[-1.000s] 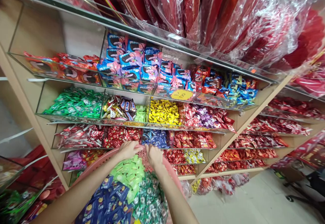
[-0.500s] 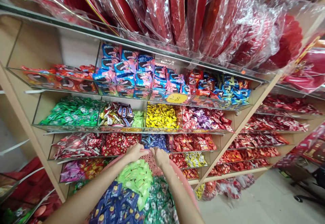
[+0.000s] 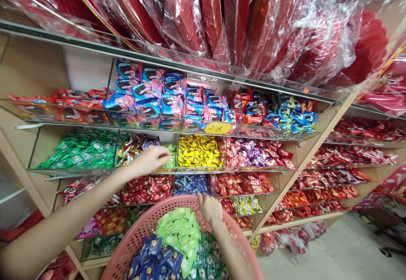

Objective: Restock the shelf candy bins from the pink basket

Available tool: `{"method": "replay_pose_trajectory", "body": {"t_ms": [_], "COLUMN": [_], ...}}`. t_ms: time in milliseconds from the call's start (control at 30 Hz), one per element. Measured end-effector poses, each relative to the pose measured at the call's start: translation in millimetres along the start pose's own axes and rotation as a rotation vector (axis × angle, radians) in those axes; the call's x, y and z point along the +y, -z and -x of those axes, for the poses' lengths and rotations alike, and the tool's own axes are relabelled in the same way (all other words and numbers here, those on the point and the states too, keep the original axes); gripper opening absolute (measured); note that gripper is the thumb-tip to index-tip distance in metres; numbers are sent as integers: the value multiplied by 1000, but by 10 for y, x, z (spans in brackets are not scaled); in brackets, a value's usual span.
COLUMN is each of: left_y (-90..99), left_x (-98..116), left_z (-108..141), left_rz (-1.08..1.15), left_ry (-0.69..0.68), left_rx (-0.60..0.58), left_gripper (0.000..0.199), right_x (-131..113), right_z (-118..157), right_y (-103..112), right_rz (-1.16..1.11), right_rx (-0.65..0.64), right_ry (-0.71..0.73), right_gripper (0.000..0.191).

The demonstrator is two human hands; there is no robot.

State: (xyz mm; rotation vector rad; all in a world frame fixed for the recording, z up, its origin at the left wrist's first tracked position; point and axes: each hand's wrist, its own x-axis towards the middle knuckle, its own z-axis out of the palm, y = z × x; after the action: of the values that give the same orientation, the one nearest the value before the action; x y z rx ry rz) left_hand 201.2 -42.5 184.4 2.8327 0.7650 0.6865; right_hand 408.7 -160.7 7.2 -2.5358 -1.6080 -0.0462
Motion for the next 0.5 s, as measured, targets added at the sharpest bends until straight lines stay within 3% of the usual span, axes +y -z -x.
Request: {"method": "replay_pose_trajectory", "body": {"t_ms": [100,200,367,500], "left_y": [-22,-171,-302,-388], "left_x": [-389,-628,-698,-667], "left_z": [-413,-698,-929,-1031], "left_rz": [-171,-211,-411,-471], "left_ry": [114,48,128,156], "left_rx": [-48,-178,-248,-302], "left_gripper": [20,20,35,34], "right_x": [73,120,172,216], "right_z": [9,5,-43,-88], "right_y": [38,53,40,58], "right_rz": [-2,-17,-24,-22], "right_rx": [-5,-13,-25,-37], "right_ry": [-21,-22,-11,-4], "right_gripper": [60,62,63,63]}}
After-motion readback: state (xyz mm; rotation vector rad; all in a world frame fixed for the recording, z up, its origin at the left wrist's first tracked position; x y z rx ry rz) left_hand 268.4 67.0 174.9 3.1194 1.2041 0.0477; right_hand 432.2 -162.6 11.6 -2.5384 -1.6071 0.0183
